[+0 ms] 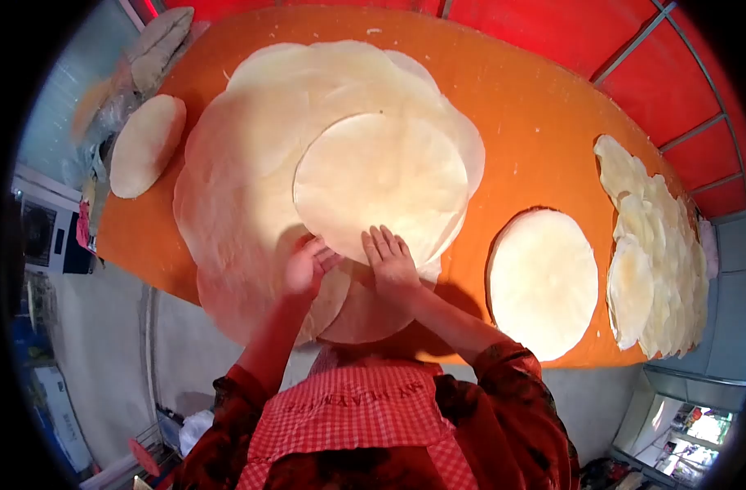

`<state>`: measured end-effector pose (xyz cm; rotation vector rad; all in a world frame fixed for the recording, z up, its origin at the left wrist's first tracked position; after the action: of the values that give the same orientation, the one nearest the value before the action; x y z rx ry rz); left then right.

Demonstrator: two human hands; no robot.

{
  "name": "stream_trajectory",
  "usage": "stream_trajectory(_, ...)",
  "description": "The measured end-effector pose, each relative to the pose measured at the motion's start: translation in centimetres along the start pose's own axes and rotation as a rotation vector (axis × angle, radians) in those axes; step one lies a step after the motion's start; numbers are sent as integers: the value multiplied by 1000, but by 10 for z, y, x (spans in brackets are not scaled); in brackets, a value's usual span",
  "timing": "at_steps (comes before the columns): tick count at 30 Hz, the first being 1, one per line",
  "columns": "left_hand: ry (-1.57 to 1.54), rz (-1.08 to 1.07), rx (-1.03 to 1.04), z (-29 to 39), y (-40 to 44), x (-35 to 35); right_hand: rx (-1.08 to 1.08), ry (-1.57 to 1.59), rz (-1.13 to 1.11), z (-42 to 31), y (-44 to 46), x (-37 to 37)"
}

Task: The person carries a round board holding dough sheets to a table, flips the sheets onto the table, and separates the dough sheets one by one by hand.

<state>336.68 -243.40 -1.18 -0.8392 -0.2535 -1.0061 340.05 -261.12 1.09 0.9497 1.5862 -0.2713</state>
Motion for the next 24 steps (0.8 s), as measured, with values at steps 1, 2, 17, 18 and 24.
stream_trajectory(1, -40, -40, -11, 5, -1, 6, 18, 25, 6, -1, 4, -4)
stream_trajectory(2, -56, -90, 23, 6, 1, 8, 8, -11, 49, 2, 11, -8)
stream_trajectory(17, -171, -103, -18, 51, 109, -22, 70, -455, 327, 40, 242, -233)
stream_trajectory(18, -152, -107, -3, 50, 116, -19, 136, -486, 327, 34, 235, -205)
stream_trajectory(24, -74, -51, -3, 51, 127, -2, 196, -263, -5, 105, 149, 56)
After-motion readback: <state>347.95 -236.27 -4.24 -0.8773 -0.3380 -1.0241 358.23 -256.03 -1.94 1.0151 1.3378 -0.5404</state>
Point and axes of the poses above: each hand's wrist, its own y-axis towards the middle knuckle, its own x-axis out of the palm, z = x × y, the point moved 3 cm from there along y, towards the middle knuckle, and after that the axes turned 4 degrees about z, right-handed, at the moved point
